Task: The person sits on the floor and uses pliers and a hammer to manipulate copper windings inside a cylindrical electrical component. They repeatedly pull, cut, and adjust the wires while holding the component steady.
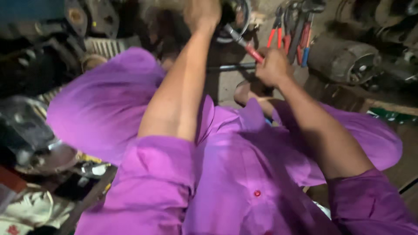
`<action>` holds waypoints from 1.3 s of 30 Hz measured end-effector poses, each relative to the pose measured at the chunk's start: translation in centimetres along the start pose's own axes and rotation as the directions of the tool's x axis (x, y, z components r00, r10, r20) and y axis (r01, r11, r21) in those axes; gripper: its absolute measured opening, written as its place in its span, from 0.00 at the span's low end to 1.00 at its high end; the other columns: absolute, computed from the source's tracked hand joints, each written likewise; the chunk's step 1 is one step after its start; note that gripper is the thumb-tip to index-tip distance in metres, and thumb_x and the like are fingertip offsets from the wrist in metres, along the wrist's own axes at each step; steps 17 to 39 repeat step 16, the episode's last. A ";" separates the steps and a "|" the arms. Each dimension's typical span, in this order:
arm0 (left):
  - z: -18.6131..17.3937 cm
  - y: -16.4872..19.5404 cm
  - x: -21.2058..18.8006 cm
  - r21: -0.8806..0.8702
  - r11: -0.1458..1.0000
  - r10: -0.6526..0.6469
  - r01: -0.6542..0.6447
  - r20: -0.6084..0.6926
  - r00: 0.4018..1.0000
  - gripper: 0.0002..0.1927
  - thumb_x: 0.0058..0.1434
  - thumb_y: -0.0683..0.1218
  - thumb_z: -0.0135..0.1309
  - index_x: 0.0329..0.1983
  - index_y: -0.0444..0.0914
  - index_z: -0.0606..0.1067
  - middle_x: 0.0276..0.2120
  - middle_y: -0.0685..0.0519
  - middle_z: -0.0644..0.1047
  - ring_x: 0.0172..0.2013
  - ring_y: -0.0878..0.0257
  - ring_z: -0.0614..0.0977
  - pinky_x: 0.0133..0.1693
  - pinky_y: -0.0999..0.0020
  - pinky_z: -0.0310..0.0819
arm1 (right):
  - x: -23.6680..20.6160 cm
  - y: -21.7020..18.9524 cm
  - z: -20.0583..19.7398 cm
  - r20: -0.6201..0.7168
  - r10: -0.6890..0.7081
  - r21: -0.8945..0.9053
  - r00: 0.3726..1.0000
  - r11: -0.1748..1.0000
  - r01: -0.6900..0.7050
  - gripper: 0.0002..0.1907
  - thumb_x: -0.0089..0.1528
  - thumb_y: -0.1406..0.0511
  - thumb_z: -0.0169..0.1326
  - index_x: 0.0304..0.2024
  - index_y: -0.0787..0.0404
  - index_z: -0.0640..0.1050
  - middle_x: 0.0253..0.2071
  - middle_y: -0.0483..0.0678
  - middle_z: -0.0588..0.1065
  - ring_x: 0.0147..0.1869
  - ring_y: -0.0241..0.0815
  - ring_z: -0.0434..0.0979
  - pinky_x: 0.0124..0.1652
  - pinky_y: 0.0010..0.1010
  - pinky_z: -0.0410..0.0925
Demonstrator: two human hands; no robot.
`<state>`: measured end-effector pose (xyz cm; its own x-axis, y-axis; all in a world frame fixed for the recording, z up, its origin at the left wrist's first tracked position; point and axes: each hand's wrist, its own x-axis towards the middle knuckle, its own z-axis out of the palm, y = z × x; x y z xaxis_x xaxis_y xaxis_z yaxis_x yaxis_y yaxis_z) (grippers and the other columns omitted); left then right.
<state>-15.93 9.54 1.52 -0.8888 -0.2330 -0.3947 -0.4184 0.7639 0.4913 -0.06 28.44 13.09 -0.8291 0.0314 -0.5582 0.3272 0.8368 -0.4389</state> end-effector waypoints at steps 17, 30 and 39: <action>-1.2 0.6 0.6 -0.012 0.982 -0.186 0.188 0.117 0.976 0.34 0.66 0.69 0.48 0.48 0.35 0.82 0.48 0.38 0.82 0.52 0.46 0.84 0.55 0.55 0.78 | 1.9 1.1 0.6 0.126 0.109 -0.209 0.986 0.975 -0.081 0.22 0.63 0.53 0.56 0.49 0.62 0.83 0.46 0.65 0.78 0.55 0.63 0.79 0.55 0.51 0.70; -1.2 0.6 0.6 -0.012 0.982 -0.186 0.188 0.117 0.976 0.34 0.66 0.69 0.48 0.48 0.35 0.82 0.48 0.38 0.82 0.52 0.46 0.84 0.55 0.55 0.78 | 1.9 1.1 0.6 0.126 0.109 -0.209 0.986 0.975 -0.081 0.22 0.63 0.53 0.56 0.49 0.62 0.83 0.46 0.65 0.78 0.55 0.63 0.79 0.55 0.51 0.70; -1.2 0.6 0.6 -0.012 0.982 -0.186 0.188 0.117 0.976 0.34 0.66 0.69 0.48 0.48 0.35 0.82 0.48 0.38 0.82 0.52 0.46 0.84 0.55 0.55 0.78 | 1.9 1.1 0.6 0.126 0.109 -0.209 0.986 0.975 -0.081 0.22 0.63 0.53 0.56 0.49 0.62 0.83 0.46 0.65 0.78 0.55 0.63 0.79 0.55 0.51 0.70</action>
